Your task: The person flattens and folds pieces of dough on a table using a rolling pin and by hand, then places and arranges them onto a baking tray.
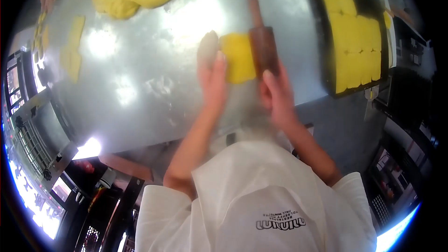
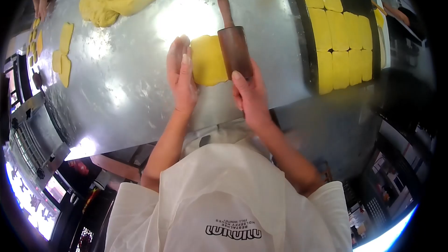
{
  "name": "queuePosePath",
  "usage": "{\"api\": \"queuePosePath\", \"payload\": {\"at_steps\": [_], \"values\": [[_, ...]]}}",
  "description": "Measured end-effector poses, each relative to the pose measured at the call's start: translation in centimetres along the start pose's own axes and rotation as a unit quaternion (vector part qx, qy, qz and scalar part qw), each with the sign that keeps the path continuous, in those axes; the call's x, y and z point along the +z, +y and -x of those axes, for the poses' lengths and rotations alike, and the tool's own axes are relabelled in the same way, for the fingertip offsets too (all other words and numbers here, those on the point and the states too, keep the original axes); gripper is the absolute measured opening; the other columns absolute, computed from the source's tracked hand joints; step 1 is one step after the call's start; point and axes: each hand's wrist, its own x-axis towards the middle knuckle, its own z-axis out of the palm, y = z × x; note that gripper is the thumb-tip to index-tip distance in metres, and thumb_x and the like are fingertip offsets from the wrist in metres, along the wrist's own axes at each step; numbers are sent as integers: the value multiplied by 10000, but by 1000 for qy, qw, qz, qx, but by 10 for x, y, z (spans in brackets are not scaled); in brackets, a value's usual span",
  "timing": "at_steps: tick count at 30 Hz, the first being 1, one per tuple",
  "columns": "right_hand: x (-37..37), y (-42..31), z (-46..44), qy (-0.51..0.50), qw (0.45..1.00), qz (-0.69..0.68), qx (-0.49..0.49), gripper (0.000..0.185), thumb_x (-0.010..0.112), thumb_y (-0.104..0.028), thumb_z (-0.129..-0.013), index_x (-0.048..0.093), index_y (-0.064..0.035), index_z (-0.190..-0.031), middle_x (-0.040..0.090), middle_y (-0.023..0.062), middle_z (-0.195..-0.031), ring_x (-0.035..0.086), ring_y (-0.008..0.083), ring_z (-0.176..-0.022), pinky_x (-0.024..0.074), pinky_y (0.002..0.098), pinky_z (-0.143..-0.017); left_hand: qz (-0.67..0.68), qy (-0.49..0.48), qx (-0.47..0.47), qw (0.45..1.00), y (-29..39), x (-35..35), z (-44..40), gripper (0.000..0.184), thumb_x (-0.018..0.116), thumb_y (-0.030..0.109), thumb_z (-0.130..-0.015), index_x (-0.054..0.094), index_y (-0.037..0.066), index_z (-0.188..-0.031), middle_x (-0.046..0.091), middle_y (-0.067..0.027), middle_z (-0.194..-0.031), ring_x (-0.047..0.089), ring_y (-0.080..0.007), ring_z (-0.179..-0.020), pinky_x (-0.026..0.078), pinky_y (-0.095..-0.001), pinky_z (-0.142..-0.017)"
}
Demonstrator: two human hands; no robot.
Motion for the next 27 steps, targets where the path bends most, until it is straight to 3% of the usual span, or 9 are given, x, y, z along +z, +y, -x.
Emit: {"api": "queuePosePath", "payload": {"at_steps": [5, 7, 10, 12, 15, 18, 24, 25, 27], "values": [[-63, 8, -31, 86, 971, 179, -134, 665, 762, -291, -974, 461, -81, -1529, 687, 50, -1044, 624, 115, -735, 507, 267, -640, -221, 7, 28, 975, -6, -10, -11, 490, 640, 114, -1032, 501, -26, -1481, 523, -152, -1528, 473, -271, -1434, 364, -410, -1216], [-83, -1, -44, 125, 892, 346, -263, 686, 788, -299, -947, 479, -63, -1512, 729, 97, -1135, 711, 180, -893, 570, 326, -792, -363, -41, 103, 925, -3, -13, -27, 426, 691, 100, -983, 595, 15, -1389, 604, -142, -1407, 553, -293, -1313, 427, -418, -1137], [-90, -21, -44, 112, 893, 360, -245, 697, 819, -318, -910, 505, -79, -1484, 739, 143, -1197, 719, 251, -1078, 550, 373, -952, -512, -155, 207, 819, 8, -7, -58, 317, 735, 106, -913, 704, 50, -1224, 679, -145, -1205, 618, -345, -1123, 488, -445, -1002], [-90, -25, -47, 138, 866, 413, -247, 703, 829, -347, -888, 512, -123, -1474, 741, 138, -1181, 732, 274, -1033, 562, 371, -916, -567, -240, 192, 764, 15, -2, -77, 267, 757, 118, -874, 743, 54, -1133, 688, -156, -1111, 615, -380, -1050, 499, -463, -934], [-83, -27, -45, 184, 837, 463, -225, 730, 843, -406, -849, 517, -185, -1464, 746, 136, -1151, 740, 323, -1001, 573, 388, -884, -569, -268, 129, 767, 19, 1, -86, 203, 764, 137, -872, 763, 44, -1052, 698, -156, -1054, 611, -381, -1066, 496, -481, -926], [-80, -16, -47, 214, 810, 485, -251, 760, 844, -459, -825, 507, -219, -1463, 756, 133, -1120, 741, 361, -993, 579, 417, -866, -573, -266, 98, 769, 25, 4, -82, 157, 772, 145, -866, 776, 57, -996, 701, -141, -1094, 607, -384, -1108, 494, -483, -955], [-86, -8, -52, 224, 794, 495, -274, 779, 835, -483, -828, 480, -237, -1477, 763, 132, -1107, 740, 370, -1008, 571, 448, -879, -606, -179, 281, 723, 11, 22, -46, 640, 762, 219, -896, 536, -24, -1444, 466, -267, -1539, 439, -469, -1404, 393, -518, -1132], [-85, -8, -54, 224, 791, 496, -279, 780, 833, -485, -830, 477, -238, -1479, 763, 131, -1109, 740, 369, -1008, 570, 449, -882, -628, -220, 239, 707, 5, 27, -38, 879, 750, 355, -919, 331, -97, -1547, 326, -313, -1624, 331, -482, -1487, 310, -542, -1195], [-84, -9, -55, 226, 791, 502, -267, 780, 830, -486, -834, 473, -239, -1482, 764, 128, -1107, 740, 367, -1011, 568, 450, -884, -642, -237, 218, 696, -4, 29, -30, 912, 733, 451, -915, 356, -105, -1532, 339, -307, -1621, 328, -479, -1494, 286, -545, -1214]]}}
